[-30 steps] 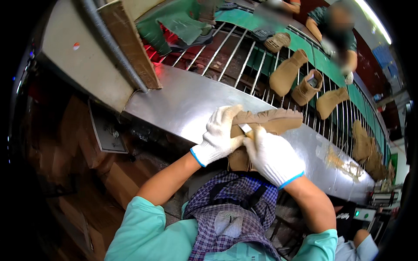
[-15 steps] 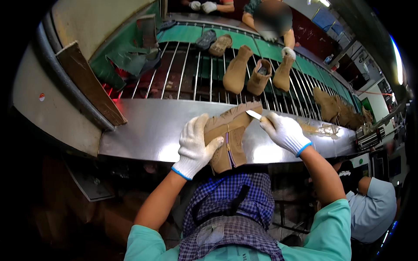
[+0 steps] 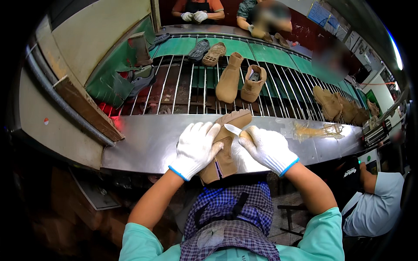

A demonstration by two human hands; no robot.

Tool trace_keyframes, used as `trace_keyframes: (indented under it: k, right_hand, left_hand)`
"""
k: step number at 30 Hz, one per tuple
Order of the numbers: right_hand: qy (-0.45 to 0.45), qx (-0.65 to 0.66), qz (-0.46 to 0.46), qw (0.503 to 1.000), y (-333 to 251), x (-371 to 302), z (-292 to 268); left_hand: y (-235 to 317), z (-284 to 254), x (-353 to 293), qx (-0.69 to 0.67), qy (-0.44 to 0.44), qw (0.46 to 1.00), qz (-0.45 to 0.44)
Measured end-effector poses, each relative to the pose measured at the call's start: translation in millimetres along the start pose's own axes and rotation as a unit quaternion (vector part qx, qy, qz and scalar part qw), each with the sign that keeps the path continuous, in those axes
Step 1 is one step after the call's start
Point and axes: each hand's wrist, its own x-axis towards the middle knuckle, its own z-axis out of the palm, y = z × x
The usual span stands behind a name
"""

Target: The person uses a small tool and a cloth to clean the exterior of shoes before placing the shoes onto a moving conveyor belt.

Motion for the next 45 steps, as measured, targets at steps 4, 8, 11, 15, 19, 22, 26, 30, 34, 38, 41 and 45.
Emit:
trace_keyframes:
  k: [4, 8, 11, 15, 19, 22, 26, 30, 34, 38, 41, 45]
  right_hand:
    - [-0.02, 0.003, -0.017, 1.0, 13.3, 17.0, 13.5]
    - [-0.018, 0.237, -0.063, 0.969, 57.1, -9.8, 84.9]
    - [0.094, 0.259, 0.047, 0.96, 45.8, -23.9, 96.3]
    - [0.263, 0.24, 0.107, 0.928, 30.6, -51.8, 122.3]
    - [0.241, 0.281, 0.153, 0.916, 49.9, -65.9, 132.6]
    - [0.165, 0.298, 0.152, 0.928, 46.9, -35.6, 121.4]
    - [0.173, 0.302, 0.049, 0.936, 57.2, -21.8, 178.1]
    - [0.133, 0.468, 0.164, 0.858, 59.0, -37.9, 169.6]
    - [0.151, 0.551, 0.267, 0.776, 33.3, -11.4, 127.2]
    - [0.161, 0.367, 0.138, 0.906, 29.7, -13.7, 127.6]
    - [0.118, 0.321, 0.115, 0.933, 26.2, -34.8, 81.5]
    - [-0.022, 0.224, 0.04, 0.973, -14.4, -34.0, 12.7]
  left_hand:
    - [5.8, -3.8, 6.6, 0.009, -0.018, 1.0, 0.022]
    - [29.9, 1.3, 23.2, -0.031, -0.019, 0.998, 0.047]
    - [-16.4, -15.0, 18.8, -0.006, -0.073, 0.997, 0.03]
    - [17.0, -20.5, 71.3, 0.027, -0.059, 0.996, 0.069]
    - [62.0, 36.4, 138.0, 0.052, -0.34, 0.938, -0.047]
    - [43.7, 33.1, 141.1, 0.068, -0.349, 0.931, -0.081]
    - [11.2, -27.0, 126.5, -0.072, -0.146, 0.986, -0.036]
    - [13.1, -136.2, 75.8, -0.216, 0.003, 0.976, 0.043]
    - [-60.2, -136.4, -3.5, -0.171, -0.094, 0.98, -0.045]
    - [-60.1, -74.2, -44.4, -0.134, -0.193, 0.948, -0.213]
    - [-32.7, -70.6, -35.8, -0.132, -0.141, 0.965, -0.177]
    - [-32.0, -61.0, 8.1, -0.147, -0.202, 0.955, -0.157]
